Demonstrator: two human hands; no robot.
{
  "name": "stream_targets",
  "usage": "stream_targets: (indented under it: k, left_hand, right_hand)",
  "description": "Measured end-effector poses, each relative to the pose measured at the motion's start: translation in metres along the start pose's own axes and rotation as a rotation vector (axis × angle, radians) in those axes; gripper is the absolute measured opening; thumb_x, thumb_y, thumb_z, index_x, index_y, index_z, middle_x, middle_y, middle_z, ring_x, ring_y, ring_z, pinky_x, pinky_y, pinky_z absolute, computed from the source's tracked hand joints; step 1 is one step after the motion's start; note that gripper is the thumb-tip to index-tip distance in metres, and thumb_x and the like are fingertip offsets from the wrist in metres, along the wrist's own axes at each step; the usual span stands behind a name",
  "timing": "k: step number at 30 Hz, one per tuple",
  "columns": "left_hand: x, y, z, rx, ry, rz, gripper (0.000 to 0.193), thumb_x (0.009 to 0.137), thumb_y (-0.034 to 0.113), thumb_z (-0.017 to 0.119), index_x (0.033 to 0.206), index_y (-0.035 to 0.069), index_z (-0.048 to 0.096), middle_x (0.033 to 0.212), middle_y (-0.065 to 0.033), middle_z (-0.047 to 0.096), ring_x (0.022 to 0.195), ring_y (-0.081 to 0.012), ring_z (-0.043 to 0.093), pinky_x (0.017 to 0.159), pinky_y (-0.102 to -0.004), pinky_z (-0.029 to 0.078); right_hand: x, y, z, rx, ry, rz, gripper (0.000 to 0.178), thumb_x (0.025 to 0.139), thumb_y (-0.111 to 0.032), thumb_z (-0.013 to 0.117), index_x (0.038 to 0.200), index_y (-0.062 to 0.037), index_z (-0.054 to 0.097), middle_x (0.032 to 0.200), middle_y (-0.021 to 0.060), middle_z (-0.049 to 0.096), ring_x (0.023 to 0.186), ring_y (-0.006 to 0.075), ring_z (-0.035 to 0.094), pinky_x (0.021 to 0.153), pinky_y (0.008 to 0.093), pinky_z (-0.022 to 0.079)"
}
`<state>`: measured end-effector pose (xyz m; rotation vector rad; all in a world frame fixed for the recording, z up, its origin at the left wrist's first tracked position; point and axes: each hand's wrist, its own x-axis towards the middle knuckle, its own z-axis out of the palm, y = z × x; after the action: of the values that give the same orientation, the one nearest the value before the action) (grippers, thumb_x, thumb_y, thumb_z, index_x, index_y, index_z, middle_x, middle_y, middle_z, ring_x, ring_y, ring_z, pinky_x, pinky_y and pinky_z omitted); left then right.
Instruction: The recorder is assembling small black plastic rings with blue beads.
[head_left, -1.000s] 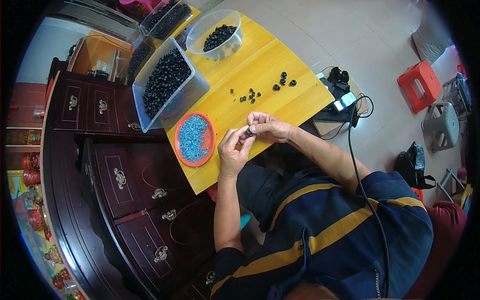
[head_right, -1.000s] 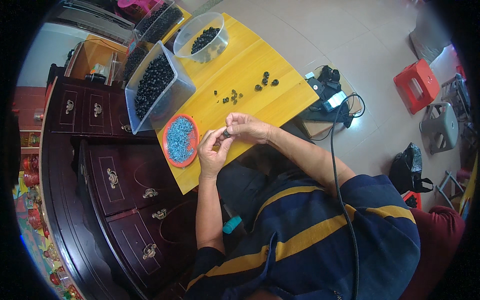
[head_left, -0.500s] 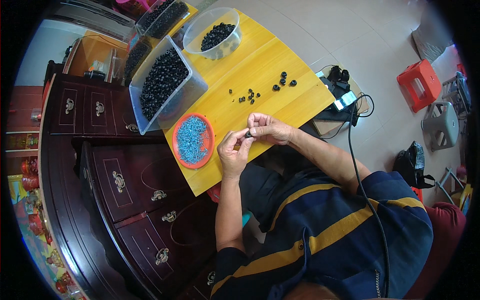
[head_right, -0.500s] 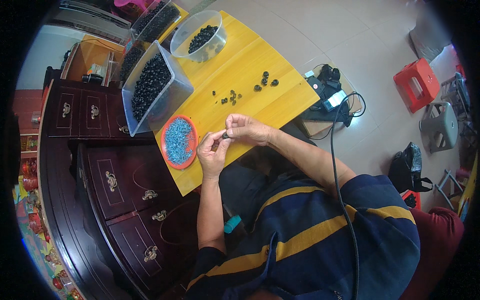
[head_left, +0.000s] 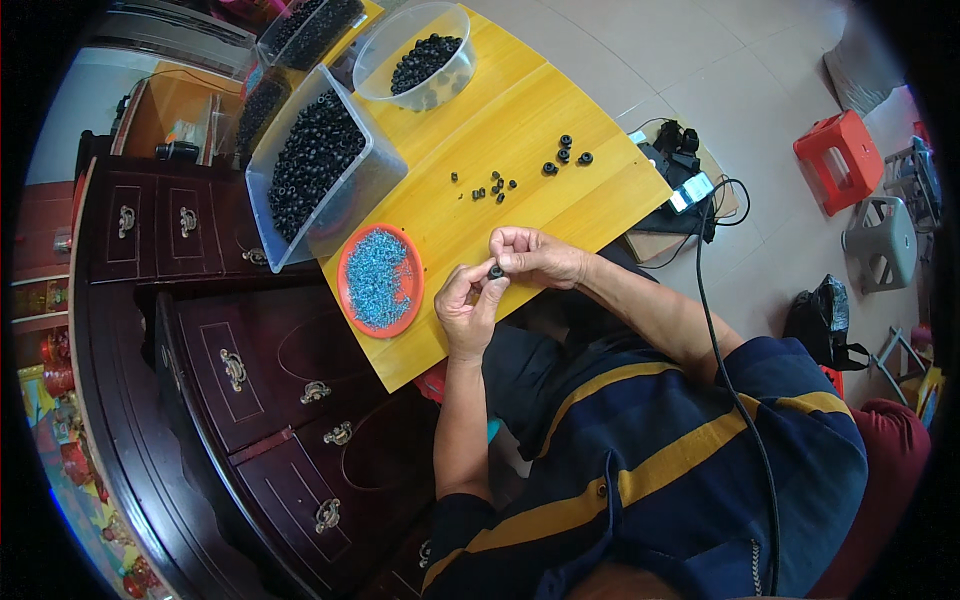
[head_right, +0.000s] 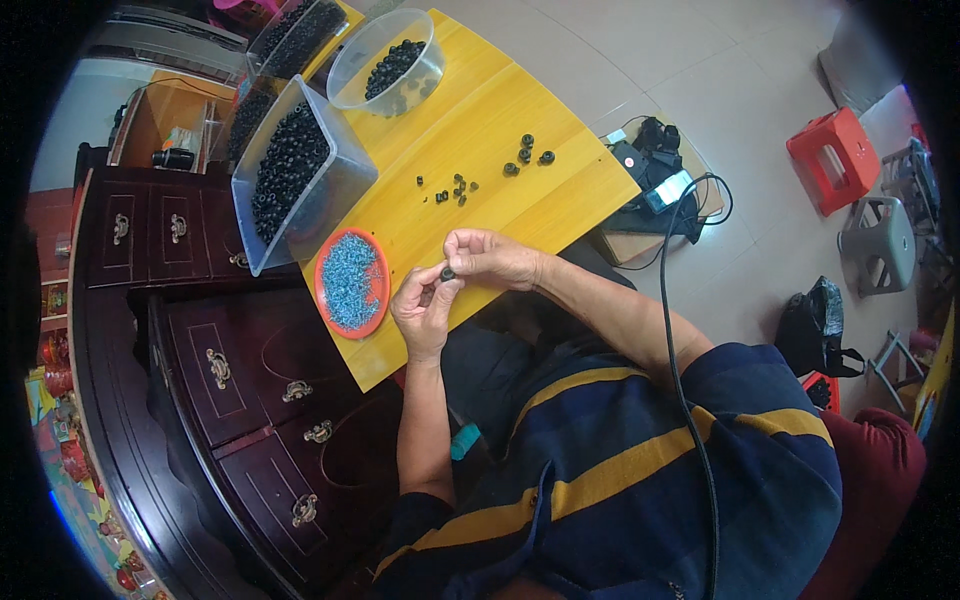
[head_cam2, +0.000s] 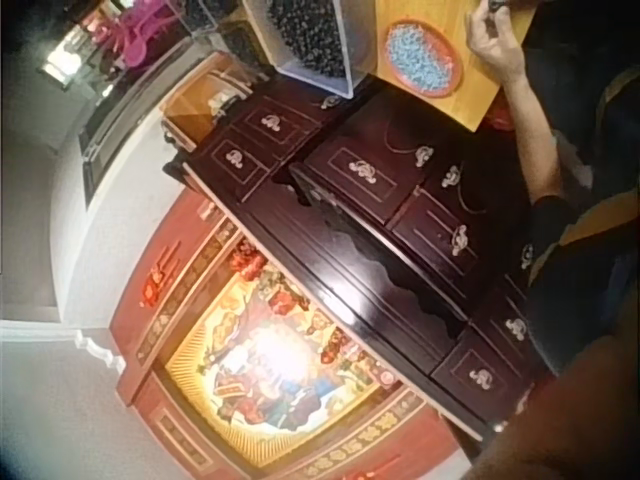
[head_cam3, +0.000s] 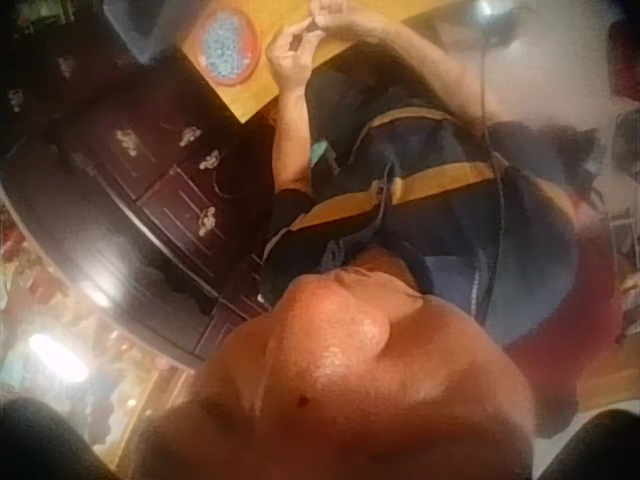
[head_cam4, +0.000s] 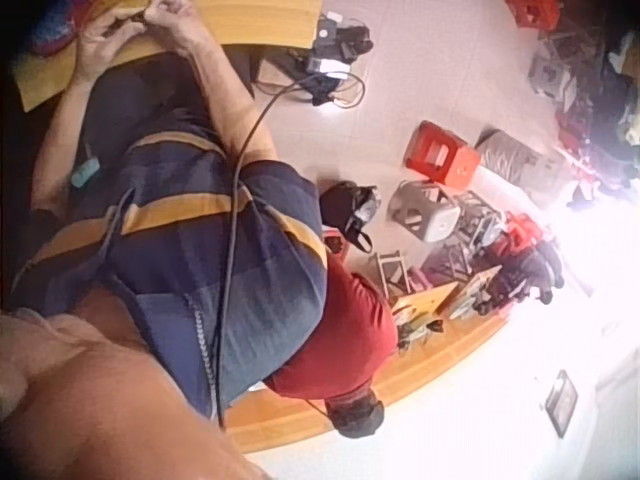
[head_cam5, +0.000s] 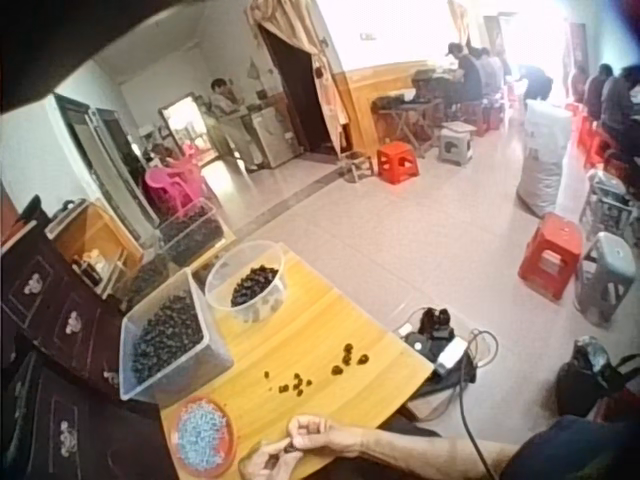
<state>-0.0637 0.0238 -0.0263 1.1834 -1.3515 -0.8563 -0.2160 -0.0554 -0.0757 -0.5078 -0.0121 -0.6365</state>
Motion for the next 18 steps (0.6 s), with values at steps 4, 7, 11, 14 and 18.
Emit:
stream_targets:
  k: [4, 7, 11, 14, 18]
  left_hand:
    - [0.003, 0.006, 0.000, 0.128, -0.022, 0.056, 0.020, 0.083, -0.003, 0.075, 0.102, -0.001, 0.071, 0.079, -0.0038, 0.063, 0.069, -0.0104, 0.056, 0.064, -0.0223, 0.045]
    - [0.008, 0.017, -0.003, 0.301, -0.063, 0.140, 0.023, 0.080, -0.004, 0.076, 0.102, 0.000, 0.071, 0.081, -0.0069, 0.065, 0.069, -0.0141, 0.060, 0.064, -0.0246, 0.048]
    - [0.011, 0.025, -0.008, 0.380, -0.113, 0.164, 0.024, 0.079, -0.004, 0.076, 0.102, 0.000, 0.071, 0.082, -0.0085, 0.067, 0.070, -0.0159, 0.063, 0.063, -0.0260, 0.050]
    - [0.011, 0.026, -0.012, 0.434, -0.135, 0.178, 0.024, 0.078, -0.004, 0.077, 0.102, 0.000, 0.071, 0.082, -0.0084, 0.067, 0.069, -0.0159, 0.064, 0.063, -0.0265, 0.051]
    - [0.010, 0.027, -0.013, 0.414, -0.134, 0.140, 0.025, 0.078, -0.005, 0.076, 0.102, 0.000, 0.071, 0.080, -0.0073, 0.066, 0.067, -0.0150, 0.062, 0.061, -0.0260, 0.050]
  right_hand:
    - [-0.002, 0.000, 0.001, -0.006, 0.014, -0.004, 0.018, 0.094, -0.017, 0.070, 0.099, -0.0083, 0.056, 0.092, 0.0028, 0.068, 0.090, 0.0120, 0.064, 0.087, 0.0288, 0.049]
    - [-0.002, 0.000, 0.000, -0.023, -0.001, -0.020, 0.017, 0.094, -0.016, 0.071, 0.099, -0.0081, 0.056, 0.093, 0.0033, 0.069, 0.090, 0.0117, 0.064, 0.085, 0.0281, 0.050]
    - [-0.003, -0.002, 0.000, -0.145, 0.024, -0.025, 0.017, 0.093, -0.015, 0.071, 0.097, -0.0076, 0.057, 0.092, 0.0025, 0.068, 0.086, 0.0100, 0.063, 0.081, 0.0252, 0.051]
    - [-0.003, -0.003, 0.001, -0.217, 0.036, -0.022, 0.016, 0.093, -0.015, 0.071, 0.095, -0.0075, 0.057, 0.090, 0.0013, 0.067, 0.083, 0.0088, 0.062, 0.079, 0.0236, 0.050]
    - [-0.001, -0.002, 0.004, -0.241, 0.049, -0.015, 0.016, 0.093, -0.015, 0.071, 0.096, -0.0076, 0.057, 0.089, 0.0003, 0.066, 0.083, 0.0080, 0.061, 0.078, 0.0229, 0.050]
